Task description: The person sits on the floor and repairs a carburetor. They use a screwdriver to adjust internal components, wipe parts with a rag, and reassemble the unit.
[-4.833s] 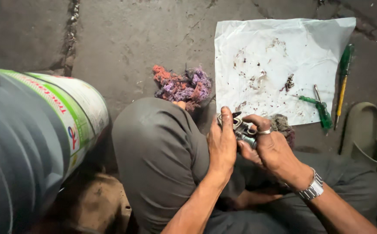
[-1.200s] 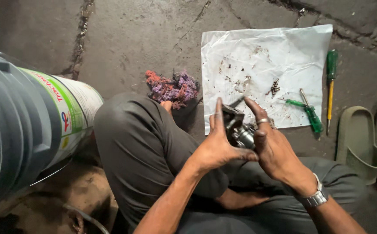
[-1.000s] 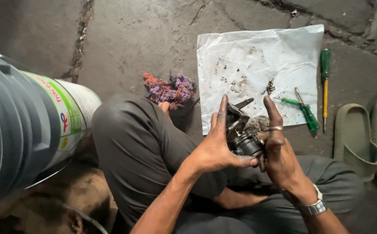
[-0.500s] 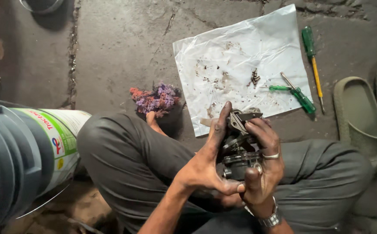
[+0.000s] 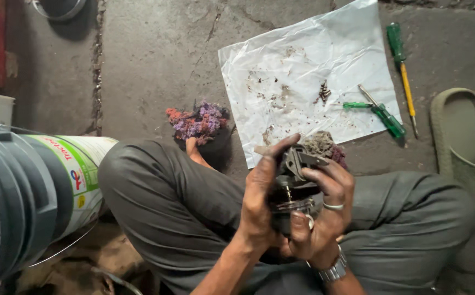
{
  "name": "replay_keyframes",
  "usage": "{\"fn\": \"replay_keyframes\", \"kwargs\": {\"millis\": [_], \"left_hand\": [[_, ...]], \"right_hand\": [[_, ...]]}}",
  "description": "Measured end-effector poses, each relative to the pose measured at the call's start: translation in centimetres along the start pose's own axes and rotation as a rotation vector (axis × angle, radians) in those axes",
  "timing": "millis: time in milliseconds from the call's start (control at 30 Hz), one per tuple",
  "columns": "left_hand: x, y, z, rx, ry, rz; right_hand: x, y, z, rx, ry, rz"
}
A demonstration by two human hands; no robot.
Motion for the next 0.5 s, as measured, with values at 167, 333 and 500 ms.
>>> {"fn": "replay_keyframes", "kwargs": {"millis": [167,333,500], "left_hand": [[-0.3,-0.3,0.5,-0.044,-0.113,0.101],[-0.6,-1.1,0.1,0.052,-0.201,0.186],[-2.5,-3.1,-1.1,0.297,-0.276,-0.087]], "right_hand": [[0.5,-0.1,-0.3,0.041,-0.029,-0.079],[0.7,0.2,0.1,-0.054,-0.039,-0.098],[1.1,1.1,0.1,-0.137,-0.058,-0.131]]}}
Point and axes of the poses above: each hand's wrist, its own z-axis towards the middle knuckle, its own y-axis out of the palm, x = y × z, the point moved 6 cm from there along z, towards the middle knuckle, and after that the axes turned 13 degrees about y, right-handed, at the moved point
